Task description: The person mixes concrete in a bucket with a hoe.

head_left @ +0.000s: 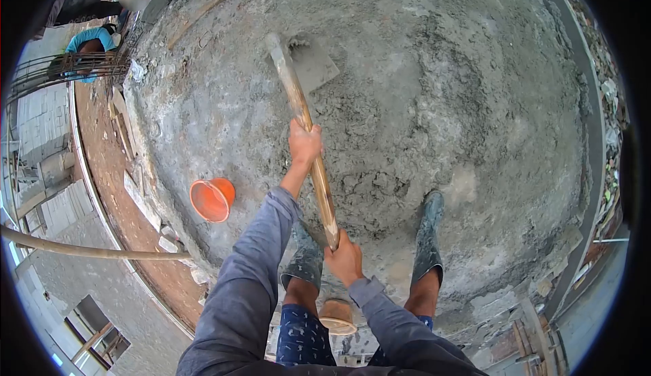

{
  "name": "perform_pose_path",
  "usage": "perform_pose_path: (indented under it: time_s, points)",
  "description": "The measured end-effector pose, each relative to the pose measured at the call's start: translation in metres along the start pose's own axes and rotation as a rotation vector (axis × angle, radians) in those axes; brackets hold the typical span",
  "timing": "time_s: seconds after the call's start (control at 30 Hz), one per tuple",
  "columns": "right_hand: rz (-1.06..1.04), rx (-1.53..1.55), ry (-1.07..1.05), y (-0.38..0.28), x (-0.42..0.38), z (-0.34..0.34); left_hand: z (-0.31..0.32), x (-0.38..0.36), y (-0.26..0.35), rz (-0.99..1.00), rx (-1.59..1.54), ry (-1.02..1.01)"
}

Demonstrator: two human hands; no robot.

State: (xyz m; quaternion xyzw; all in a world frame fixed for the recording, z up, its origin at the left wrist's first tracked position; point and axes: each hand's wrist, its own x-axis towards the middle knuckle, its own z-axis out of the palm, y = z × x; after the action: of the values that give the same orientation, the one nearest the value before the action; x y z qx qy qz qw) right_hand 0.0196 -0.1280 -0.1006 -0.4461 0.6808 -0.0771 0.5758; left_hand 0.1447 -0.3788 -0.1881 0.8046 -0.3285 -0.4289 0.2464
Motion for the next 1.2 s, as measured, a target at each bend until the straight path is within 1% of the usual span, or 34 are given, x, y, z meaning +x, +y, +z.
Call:
perform_pose_path:
  time_s: [0.03, 0.07, 0.1, 0.13, 0.2, 0.23, 0.3, 0.33, 0.37, 0.4, 0.43, 0.47, 0.5, 0.53, 0.57, 0.63, 0.67, 0.77, 0.8, 0.83, 0.87, 0.9, 0.93, 0.97, 1.0, 1.03, 1.07, 1.1, 1.13, 1.17, 1.2]
  points:
    - [-0.063, 0.046, 0.018, -0.011, 0.043, -0.009, 0.010, 0.041, 0.017, 0.024, -0.014, 0.027]
    - [-0.074, 0.010, 0.022, -0.029, 0.079, -0.023, 0.018, 0.078, 0.033, 0.070, -0.018, 0.027]
    - [-0.103, 0.011, 0.045, -0.039, 0.112, -0.032, 0.028, 0.124, 0.038, 0.060, -0.006, -0.014]
    - [-0.134, 0.010, 0.071, -0.042, 0.137, -0.040, 0.039, 0.149, 0.049, 0.089, -0.055, -0.037]
    - [-0.115, 0.031, 0.069, -0.040, 0.152, -0.057, 0.063, 0.171, 0.053, 0.031, -0.036, -0.072]
    - [-0.098, 0.045, 0.058, -0.036, 0.147, -0.059, 0.070, 0.160, 0.037, 0.004, -0.008, -0.084]
    - [0.021, 0.046, -0.024, -0.019, 0.107, -0.067, 0.084, 0.125, 0.022, -0.021, 0.032, -0.104]
    - [0.075, 0.045, -0.058, -0.011, 0.076, -0.073, 0.084, 0.085, 0.015, -0.057, 0.080, -0.081]
    - [0.114, 0.015, -0.070, -0.001, 0.047, -0.078, 0.085, 0.062, -0.011, -0.138, 0.057, -0.155]
    - [0.156, -0.017, -0.085, 0.012, 0.013, -0.078, 0.089, 0.034, -0.043, -0.135, 0.073, -0.146]
    - [0.202, -0.037, -0.139, 0.026, -0.019, -0.079, 0.086, -0.018, -0.045, -0.194, 0.011, -0.088]
    - [0.259, -0.039, -0.145, 0.039, -0.054, -0.074, 0.086, -0.052, -0.068, -0.250, 0.073, -0.100]
    - [0.300, -0.076, -0.173, 0.049, -0.089, -0.073, 0.081, -0.093, -0.085, -0.285, 0.018, -0.096]
    - [0.267, -0.116, -0.136, 0.074, -0.128, -0.059, 0.071, -0.137, -0.092, -0.335, -0.037, -0.088]
    - [0.282, -0.134, -0.136, 0.081, -0.169, -0.054, 0.061, -0.176, -0.107, -0.372, -0.089, -0.077]
    - [0.269, -0.143, -0.126, 0.105, -0.243, -0.041, 0.031, -0.251, -0.088, -0.448, 0.036, -0.105]
    - [0.254, -0.127, -0.116, 0.115, -0.266, -0.033, 0.023, -0.273, -0.078, -0.485, 0.098, -0.132]
    - [0.294, -0.070, -0.077, 0.097, -0.256, -0.034, 0.021, -0.268, -0.082, -0.263, 0.187, -0.072]
    - [0.238, -0.008, -0.011, 0.093, -0.225, -0.035, 0.023, -0.247, -0.062, -0.253, 0.142, -0.064]
    - [0.171, -0.027, 0.044, 0.092, -0.183, -0.036, 0.036, -0.204, -0.039, -0.234, 0.092, -0.056]
    - [0.125, -0.029, 0.051, 0.091, -0.138, -0.039, 0.050, -0.165, -0.023, -0.087, 0.107, -0.010]
    - [0.126, -0.012, 0.043, 0.077, -0.092, -0.052, 0.064, -0.122, -0.002, -0.072, 0.110, -0.032]
    - [0.068, 0.042, 0.057, 0.062, -0.047, -0.066, 0.077, -0.081, 0.022, -0.019, 0.077, -0.054]
    - [0.047, 0.043, 0.085, 0.048, -0.009, -0.078, 0.100, -0.033, 0.031, 0.038, 0.181, -0.007]
    - [0.024, 0.065, 0.121, 0.029, 0.027, -0.096, 0.105, -0.020, 0.077, -0.023, 0.126, -0.077]
    - [-0.002, 0.085, 0.155, 0.018, 0.046, -0.106, 0.129, 0.019, 0.070, 0.045, 0.185, -0.055]
    - [0.029, 0.142, 0.147, 0.028, 0.041, -0.099, 0.146, 0.023, 0.060, 0.039, 0.322, -0.044]
    - [0.046, 0.203, 0.150, 0.032, 0.043, -0.098, 0.166, 0.023, 0.063, 0.050, 0.455, -0.031]
    - [0.071, 0.265, 0.150, 0.033, 0.038, -0.098, 0.167, 0.007, 0.056, 0.011, 0.443, -0.081]
    - [0.222, 0.371, 0.062, 0.031, 0.011, -0.092, 0.157, -0.022, 0.039, -0.036, 0.439, -0.133]
    - [0.143, 0.306, 0.135, 0.039, -0.023, -0.069, 0.153, -0.045, 0.013, -0.100, 0.487, -0.170]
